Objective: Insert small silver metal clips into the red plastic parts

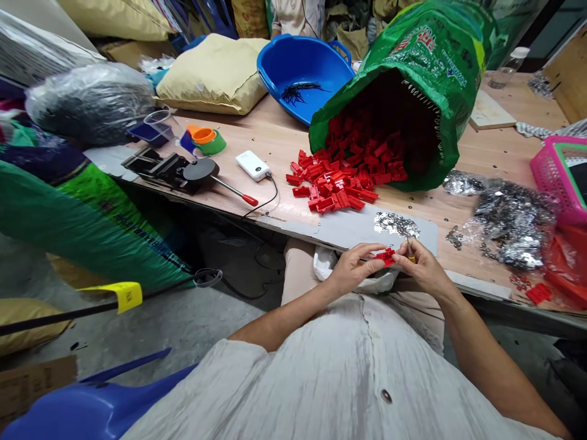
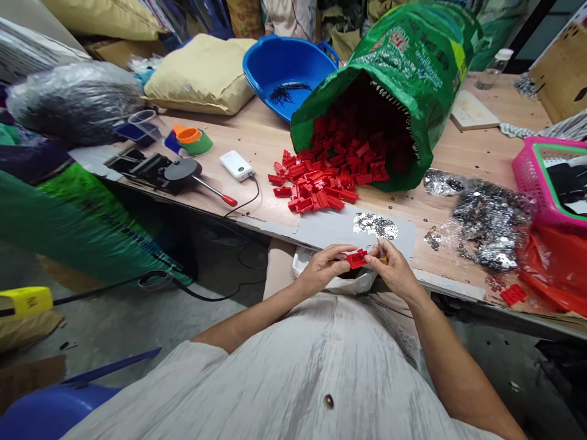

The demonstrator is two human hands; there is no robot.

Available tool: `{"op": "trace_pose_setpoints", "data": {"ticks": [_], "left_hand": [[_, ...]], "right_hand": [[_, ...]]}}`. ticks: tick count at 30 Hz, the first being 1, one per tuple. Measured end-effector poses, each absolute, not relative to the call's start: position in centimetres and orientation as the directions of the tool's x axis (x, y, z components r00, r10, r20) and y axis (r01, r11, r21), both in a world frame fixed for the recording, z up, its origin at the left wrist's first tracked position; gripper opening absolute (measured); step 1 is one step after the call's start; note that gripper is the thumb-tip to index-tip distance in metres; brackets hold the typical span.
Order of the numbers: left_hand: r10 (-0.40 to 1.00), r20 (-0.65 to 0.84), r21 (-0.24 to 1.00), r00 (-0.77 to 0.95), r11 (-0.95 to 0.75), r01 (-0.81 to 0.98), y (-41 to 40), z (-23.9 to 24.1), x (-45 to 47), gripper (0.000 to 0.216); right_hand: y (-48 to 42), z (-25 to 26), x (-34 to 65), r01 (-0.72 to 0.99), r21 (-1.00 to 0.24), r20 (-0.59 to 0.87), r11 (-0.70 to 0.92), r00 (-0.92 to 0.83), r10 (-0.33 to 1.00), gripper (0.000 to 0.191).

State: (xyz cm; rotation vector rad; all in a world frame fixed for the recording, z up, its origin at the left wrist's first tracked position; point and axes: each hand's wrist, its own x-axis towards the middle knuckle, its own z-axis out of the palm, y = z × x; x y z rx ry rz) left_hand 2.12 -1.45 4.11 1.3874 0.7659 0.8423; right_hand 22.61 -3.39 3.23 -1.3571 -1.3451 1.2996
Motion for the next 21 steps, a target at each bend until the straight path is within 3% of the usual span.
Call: {"op": "trace_pose_setpoints", "data": {"ticks": [3, 6, 11, 21], "left_hand": [[0.815, 0.342, 0.899, 0.467, -0.428, 0.089, -1.6, 3.6, 1.9, 0.042], [0.782, 0.458, 0.797, 0.422, -0.571, 0.194, -1.7, 2.8, 1.8, 0.029], [0.757, 0.514, 0.732, 0.404, -0.632, 0.253, -1.5, 2.6, 1.3, 0.028], [0.796, 0.460, 0.785, 0.394, -0.571, 0.238, -1.9, 3.4, 0.8, 0.025]], "right_hand": [[-3.5, 2.6, 22.1, 0.147, -0.981, -0.139, -0.127, -0.076, 0.987, 0.031], [-3.5, 2.2, 21.4, 0.152, -0.980, -0.141, -0.127, -0.091, 0.986, 0.031], [-3.0, 2.9, 20.6, 0.150, -0.977, -0.162, -0.149, -0.079, 0.984, 0.034], [-2.9, 4.1, 20.3, 0.049, -0.950, -0.312, -0.308, -0.169, 0.935, 0.043]]}}
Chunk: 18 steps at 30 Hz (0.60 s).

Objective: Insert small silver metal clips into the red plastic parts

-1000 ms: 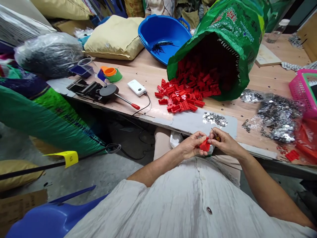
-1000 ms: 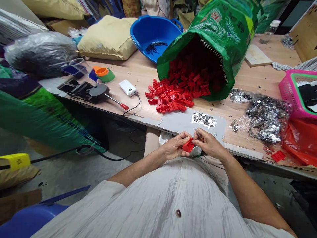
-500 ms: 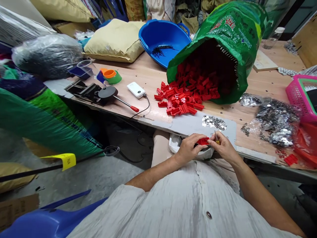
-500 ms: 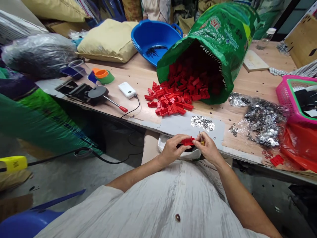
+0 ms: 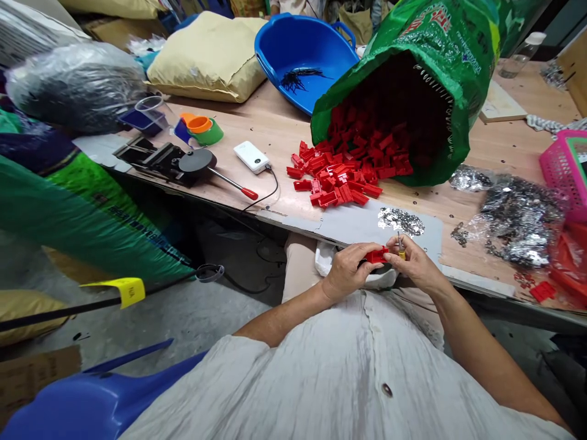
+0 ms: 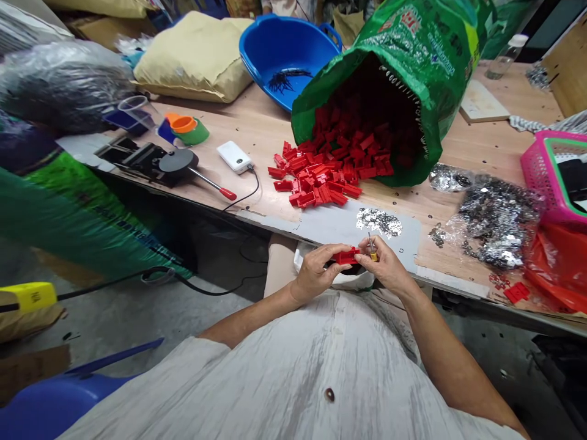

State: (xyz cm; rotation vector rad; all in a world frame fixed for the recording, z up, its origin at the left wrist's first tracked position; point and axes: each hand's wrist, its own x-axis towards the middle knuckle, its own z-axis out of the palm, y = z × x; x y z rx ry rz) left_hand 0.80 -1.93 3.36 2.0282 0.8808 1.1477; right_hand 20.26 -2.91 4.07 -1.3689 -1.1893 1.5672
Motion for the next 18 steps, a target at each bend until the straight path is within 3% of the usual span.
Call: {"op": "trace_pose_setpoints", "data": {"ticks": [7, 13, 18], "left_hand": [[0.801, 0.409, 0.838, 0.437, -0.519, 0.168, -2.2, 3.3, 0.6, 0.024], [0.754, 0.503, 0.816, 0.423, -0.576, 0.056, -2.1, 2.7, 0.3, 0.024], [0.742, 0.547, 0.815, 0.388, -0.577, -0.047, -2.0, 1.6, 0.3, 0.026]], "right_hand": [[-3.6, 3.7, 20.9, -0.019, -0.914, -0.388, -0.405, -0.244, 0.889, 0.046], [-4.1, 3.4, 20.8, -0.207, -0.856, -0.402, -0.473, -0.309, 0.862, 0.047], [-4.1, 3.4, 20.4, -0.240, -0.838, -0.408, -0.490, -0.320, 0.855, 0.049]]}}
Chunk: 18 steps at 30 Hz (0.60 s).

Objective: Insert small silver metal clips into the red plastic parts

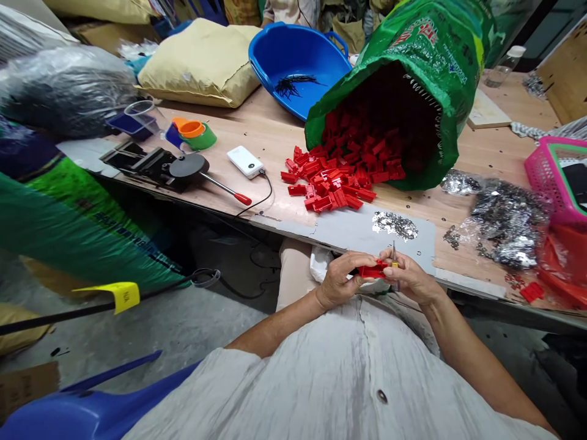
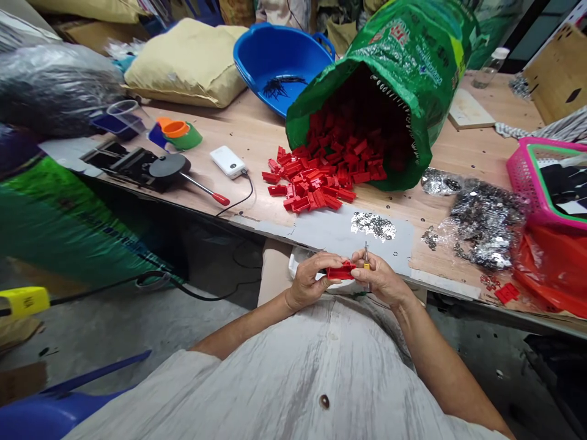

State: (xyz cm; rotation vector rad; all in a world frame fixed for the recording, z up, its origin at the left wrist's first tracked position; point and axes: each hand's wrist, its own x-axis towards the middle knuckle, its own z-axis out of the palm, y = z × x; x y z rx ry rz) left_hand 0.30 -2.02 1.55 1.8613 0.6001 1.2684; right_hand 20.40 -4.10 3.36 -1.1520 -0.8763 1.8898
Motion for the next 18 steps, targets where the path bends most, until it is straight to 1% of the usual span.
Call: {"op": "trace_pose_setpoints", "data": {"ticks": [3, 5, 7, 9, 10, 11, 12, 14, 16, 18], "left_hand": [[0.770, 0.509, 0.852, 0.385, -0.514, -0.098, -2.0, 1.0, 0.3, 0.027], [0.824, 0.425, 0.902, 0.375, -0.420, -0.102, -2.0, 0.7, 0.2, 0.029], [0.878, 0.318, 0.948, 0.358, -0.294, -0.121, -2.0, 0.6, 0.3, 0.030], [0.912, 0.217, 0.972, 0.347, -0.169, -0.162, -1.9, 0.6, 0.3, 0.032], [0.923, 0.174, 0.977, 0.343, -0.118, -0.179, -1.9, 0.6, 0.3, 0.032], [0.931, 0.137, 0.979, 0.339, -0.075, -0.189, -1.8, 0.7, 0.3, 0.033], [0.937, 0.107, 0.980, 0.332, -0.043, -0.195, -1.8, 0.7, 0.3, 0.033], [0.948, 0.074, 0.977, 0.309, -0.008, -0.212, -1.7, 0.8, 0.3, 0.036], [0.955, 0.062, 0.970, 0.290, 0.011, -0.243, -1.6, 0.8, 0.2, 0.038], [0.959, 0.058, 0.962, 0.277, 0.020, -0.271, -1.6, 0.7, 0.1, 0.039]], "right_hand": [[-3.9, 3.2, 20.4, -0.221, -0.849, -0.401, -0.481, -0.323, 0.857, 0.050], [-3.6, 3.2, 20.7, -0.160, -0.871, -0.394, -0.465, -0.340, 0.854, 0.049], [-2.9, 3.3, 21.2, -0.033, -0.912, -0.375, -0.409, -0.334, 0.865, 0.047], [-2.0, 3.4, 21.9, 0.176, -0.946, -0.307, -0.271, -0.231, 0.923, 0.040], [-1.4, 3.4, 22.2, 0.311, -0.932, -0.243, -0.188, -0.147, 0.959, 0.035], [-0.8, 3.5, 22.6, 0.451, -0.885, -0.160, -0.115, -0.063, 0.985, 0.029], [-0.2, 3.5, 22.9, 0.580, -0.812, -0.074, -0.059, -0.001, 0.997, 0.023], [0.9, 3.3, 23.5, 0.765, -0.644, 0.049, 0.003, 0.037, 0.998, 0.016], [1.6, 3.0, 24.0, 0.854, -0.519, 0.096, 0.040, 0.011, 0.995, 0.015], [2.1, 2.7, 24.4, 0.895, -0.443, 0.091, 0.055, -0.017, 0.996, 0.016]]}}
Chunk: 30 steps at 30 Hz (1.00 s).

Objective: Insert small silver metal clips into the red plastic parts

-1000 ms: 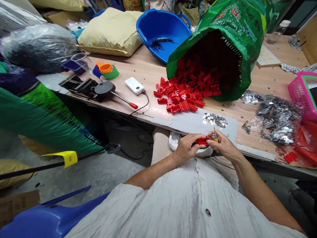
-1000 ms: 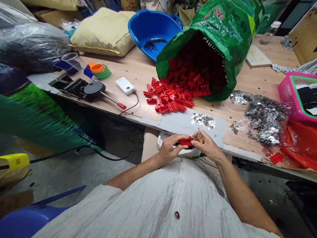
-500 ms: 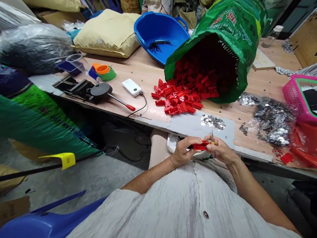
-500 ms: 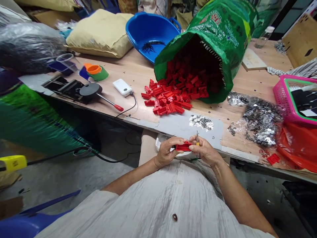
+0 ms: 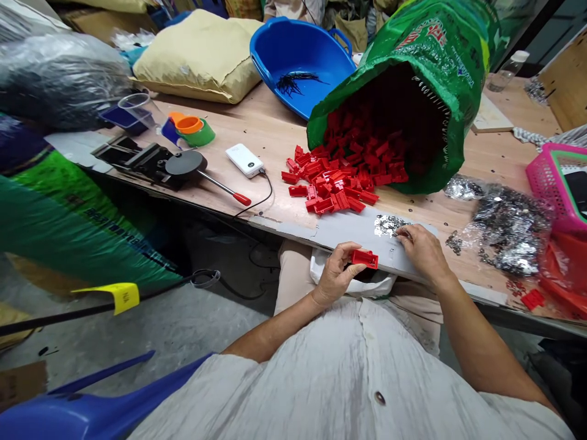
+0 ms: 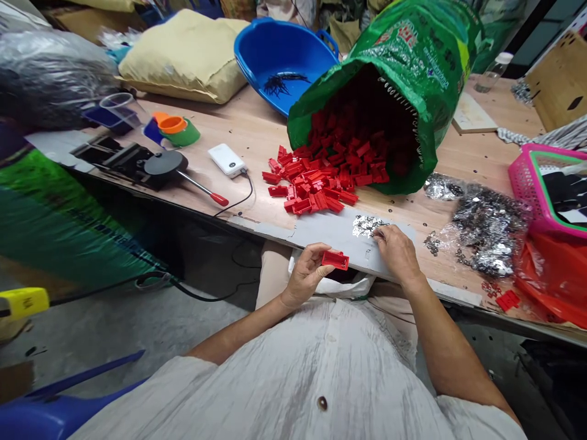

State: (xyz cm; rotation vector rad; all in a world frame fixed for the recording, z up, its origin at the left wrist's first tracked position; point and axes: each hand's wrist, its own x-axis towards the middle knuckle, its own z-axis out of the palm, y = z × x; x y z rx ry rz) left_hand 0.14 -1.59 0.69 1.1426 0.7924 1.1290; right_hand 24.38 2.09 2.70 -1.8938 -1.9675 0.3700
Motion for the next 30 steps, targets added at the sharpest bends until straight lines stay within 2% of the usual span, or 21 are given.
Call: {"op": "trace_pose_setpoints", "data": {"ticks": [11, 17, 20, 24, 27, 30], "left_hand": [[0.962, 0.012, 0.960, 0.272, 0.065, -0.272, -1.4, 0.6, 0.2, 0.036], [0.964, 0.011, 0.962, 0.267, 0.063, -0.266, -1.4, 0.7, 0.3, 0.035], [0.965, 0.005, 0.954, 0.263, 0.074, -0.290, -1.4, 0.8, 0.4, 0.036], [0.960, -0.025, 0.952, 0.278, 0.108, -0.288, -1.4, 1.2, 0.5, 0.034], [0.958, -0.041, 0.956, 0.283, 0.120, -0.268, -1.2, 1.6, 0.6, 0.033], [0.956, -0.043, 0.961, 0.291, 0.119, -0.250, -0.9, 1.9, 0.5, 0.038]], "right_hand": [[2.7, 2.9, 24.3, 0.928, -0.367, 0.057, 0.056, -0.038, 0.998, 0.013], [3.1, 2.5, 24.8, 0.921, -0.380, 0.059, 0.083, -0.065, 0.996, 0.008], [3.2, 2.5, 24.9, 0.892, -0.442, 0.088, 0.092, -0.059, 0.994, 0.005], [3.1, 2.8, 24.9, 0.820, -0.573, 0.064, -0.001, 0.046, 0.997, 0.004], [3.0, 3.3, 25.0, 0.748, -0.663, 0.052, -0.035, 0.093, 0.994, 0.008], [2.7, 3.4, 24.9, 0.671, -0.741, 0.059, -0.004, 0.071, 0.996, 0.013]]}}
